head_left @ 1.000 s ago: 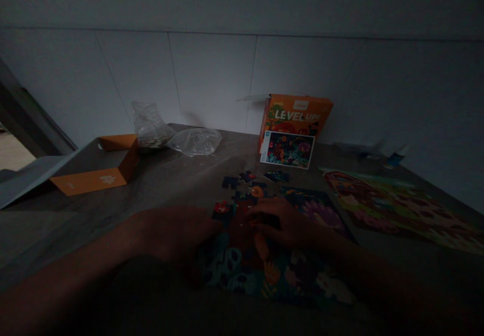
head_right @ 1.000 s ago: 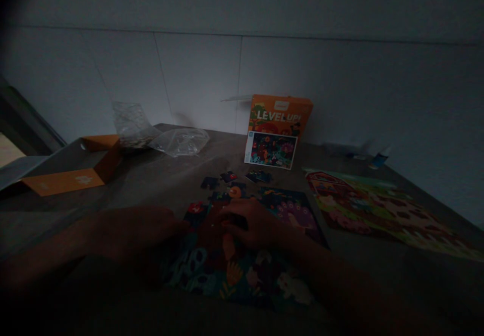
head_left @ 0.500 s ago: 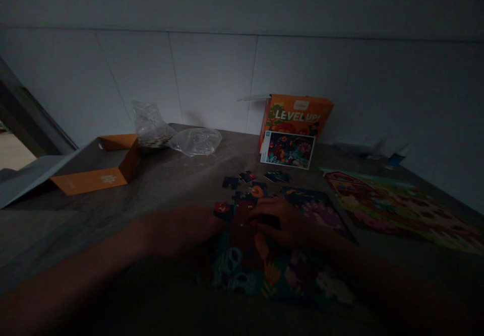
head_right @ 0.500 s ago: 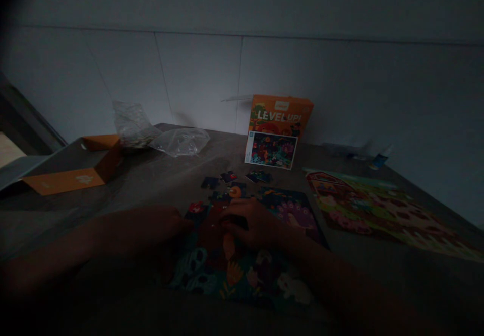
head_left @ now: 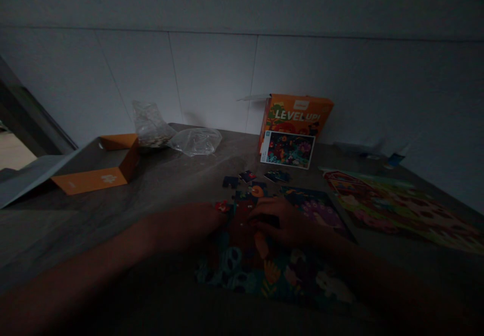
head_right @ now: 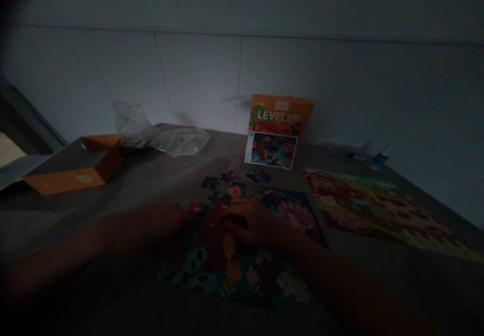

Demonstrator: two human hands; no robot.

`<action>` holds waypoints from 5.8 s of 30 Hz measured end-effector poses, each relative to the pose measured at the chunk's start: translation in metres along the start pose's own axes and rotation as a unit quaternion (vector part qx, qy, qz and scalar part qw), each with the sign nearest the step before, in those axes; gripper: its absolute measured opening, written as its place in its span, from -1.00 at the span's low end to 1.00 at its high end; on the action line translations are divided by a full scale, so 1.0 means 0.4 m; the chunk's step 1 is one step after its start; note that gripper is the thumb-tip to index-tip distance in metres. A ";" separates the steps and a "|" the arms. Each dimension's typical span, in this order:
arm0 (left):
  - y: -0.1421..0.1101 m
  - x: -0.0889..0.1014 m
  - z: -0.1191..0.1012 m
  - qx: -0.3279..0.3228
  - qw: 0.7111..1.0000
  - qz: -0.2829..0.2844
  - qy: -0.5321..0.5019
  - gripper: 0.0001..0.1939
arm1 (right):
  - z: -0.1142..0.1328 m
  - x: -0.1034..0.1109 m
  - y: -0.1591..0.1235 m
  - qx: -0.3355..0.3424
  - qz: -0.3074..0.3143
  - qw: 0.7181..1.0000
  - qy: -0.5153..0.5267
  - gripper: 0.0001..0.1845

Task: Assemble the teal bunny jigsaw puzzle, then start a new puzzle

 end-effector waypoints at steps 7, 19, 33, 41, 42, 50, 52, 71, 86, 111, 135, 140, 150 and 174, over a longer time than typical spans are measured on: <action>0.015 -0.010 0.046 0.046 0.999 -0.005 -0.022 -0.67 | 0.000 0.000 0.001 0.008 -0.006 1.000 0.004 -0.82; 0.028 0.024 0.100 0.087 0.988 -0.109 0.070 -0.68 | -0.032 0.002 -0.003 -0.037 -0.020 0.998 -0.047 -0.79; 0.040 0.023 0.068 0.003 0.991 -0.123 0.045 -0.56 | -0.150 0.069 -0.031 -0.241 -0.049 0.933 -0.263 -0.60; 0.054 0.023 0.096 0.047 0.986 -0.129 0.092 -0.69 | -0.154 0.067 -0.027 -0.231 -0.044 0.943 -0.235 -0.62; 0.055 0.022 0.100 0.050 0.986 -0.129 0.097 -0.70 | -0.154 0.068 -0.028 -0.229 -0.047 0.943 -0.235 -0.63; 0.087 0.050 0.177 0.045 0.967 -0.216 0.127 -0.49 | -0.154 0.070 -0.030 -0.215 -0.068 0.946 -0.231 -0.65; 0.104 0.040 0.211 0.065 0.970 -0.195 0.130 -0.53 | -0.156 0.070 -0.031 -0.216 -0.071 0.946 -0.230 -0.66; 0.106 0.077 0.232 0.054 0.966 -0.247 0.059 -0.72 | -0.160 0.069 -0.029 -0.211 -0.065 0.950 -0.222 -0.68; 0.089 0.084 0.266 0.102 0.955 -0.272 -0.054 -0.53 | -0.170 0.077 -0.033 -0.209 -0.062 0.954 -0.208 -0.71; 0.089 0.036 0.114 -0.032 0.984 -0.168 0.054 -0.80 | -0.328 0.181 -0.123 -0.350 -0.115 0.871 -0.324 -0.53; 0.091 0.023 0.116 -0.026 0.986 -0.156 0.051 -0.77 | -0.247 0.233 -0.113 -0.242 -0.286 0.911 -0.172 -0.81; 0.091 0.027 0.117 -0.028 0.985 -0.159 0.054 -0.78 | -0.221 0.247 -0.123 -0.207 -0.331 0.909 -0.149 -0.73; 0.089 0.022 0.120 -0.039 0.983 -0.167 0.069 -0.76 | -0.212 0.172 -0.072 -0.156 -0.178 0.962 -0.135 -0.71; 0.090 0.023 0.115 -0.031 0.985 -0.156 0.069 -0.74 | -0.229 0.282 -0.153 -0.258 -0.396 0.853 -0.221 -0.76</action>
Point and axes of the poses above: each hand's wrist, its own y-axis towards the middle knuckle, its own x-axis out of the back of the hand, z = x × y, the point moved 10 cm from there along y, towards the middle knuckle
